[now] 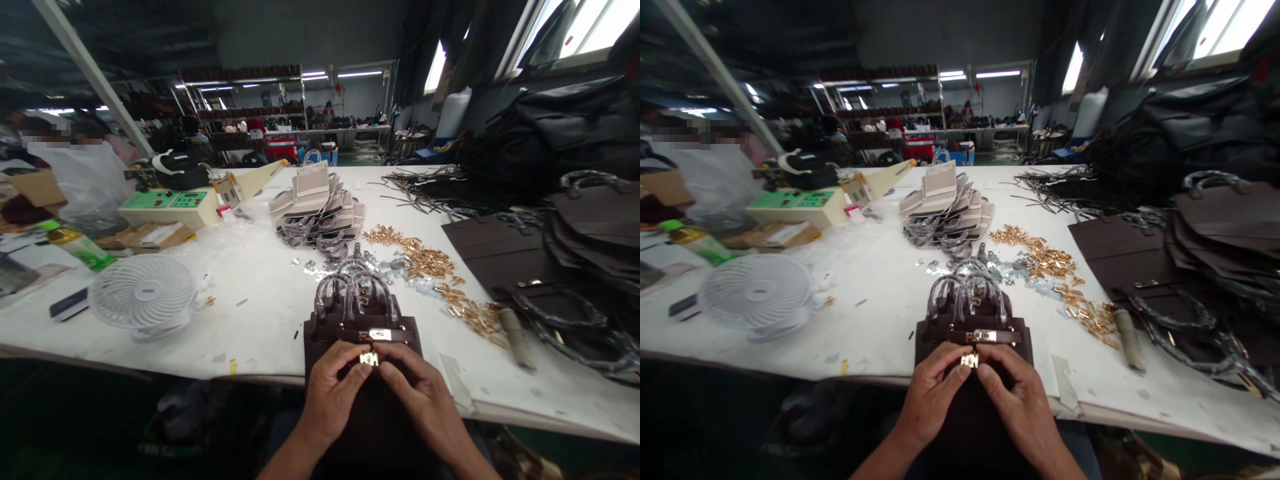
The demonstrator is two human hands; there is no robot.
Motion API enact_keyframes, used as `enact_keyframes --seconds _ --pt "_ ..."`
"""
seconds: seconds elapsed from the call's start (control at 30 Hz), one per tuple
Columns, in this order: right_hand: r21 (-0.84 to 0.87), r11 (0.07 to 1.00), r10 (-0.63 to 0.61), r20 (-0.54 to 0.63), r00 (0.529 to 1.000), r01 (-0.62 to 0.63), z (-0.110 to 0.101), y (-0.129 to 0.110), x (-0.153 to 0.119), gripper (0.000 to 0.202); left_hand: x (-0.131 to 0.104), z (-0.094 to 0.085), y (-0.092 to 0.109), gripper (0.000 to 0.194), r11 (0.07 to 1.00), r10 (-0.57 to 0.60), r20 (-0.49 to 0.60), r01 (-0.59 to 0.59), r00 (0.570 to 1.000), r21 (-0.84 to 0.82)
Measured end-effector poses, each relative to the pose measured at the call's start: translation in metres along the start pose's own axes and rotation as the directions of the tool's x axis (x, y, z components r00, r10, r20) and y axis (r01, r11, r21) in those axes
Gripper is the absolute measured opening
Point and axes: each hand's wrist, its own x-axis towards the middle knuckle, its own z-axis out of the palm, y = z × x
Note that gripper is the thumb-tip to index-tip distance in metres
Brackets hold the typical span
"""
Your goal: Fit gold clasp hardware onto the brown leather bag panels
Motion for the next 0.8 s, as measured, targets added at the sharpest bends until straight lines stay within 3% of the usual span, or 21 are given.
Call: enact_keyframes --seconds 0.13,0.23,0.3,0.4,0.5,0.67,0.8 --pt "0.053 0.999 0.003 -0.012 1.000 -0.003 0.001 -0.002 0.000 0.024 -0.002 0.002 0.003 0.024 0.999 0.031 0.017 -0.032 0.999 0.030" --pt "0.068 0.996 0.064 -0.058 0.996 -0.060 0.003 0.000 -0.001 0.027 -0.006 0.000 0.003 0.029 0.988 0.067 0.002 -0.066 0.998 0.141" --pt "0.048 0.996 0.080 -0.109 0.991 -0.075 0.005 0.001 -0.002 0.030 -0.010 -0.005 -0.001 0.032 0.960 0.108 -0.089 -0.081 0.990 0.268" --pt "-0.026 0.999 0.037 -0.229 0.973 -0.044 0.008 0.003 -0.003 0.030 -0.014 -0.016 -0.009 0.032 0.899 0.166 -0.284 -0.026 0.944 0.437" --pt "-0.054 0.998 0.014 -0.273 0.962 -0.029 0.012 0.000 -0.002 0.030 -0.015 -0.026 -0.015 0.045 0.874 0.128 -0.364 0.068 0.922 0.481" --pt "0.078 0.997 0.011 -0.082 0.997 -0.004 0.017 -0.015 0.000 0.027 -0.008 -0.028 -0.016 0.066 0.901 -0.029 -0.348 0.175 0.937 0.396" --pt "0.195 0.981 -0.024 0.137 0.990 -0.003 0.015 -0.024 0.001 0.025 0.005 -0.025 -0.013 0.080 0.932 -0.155 -0.357 0.256 0.921 0.255"
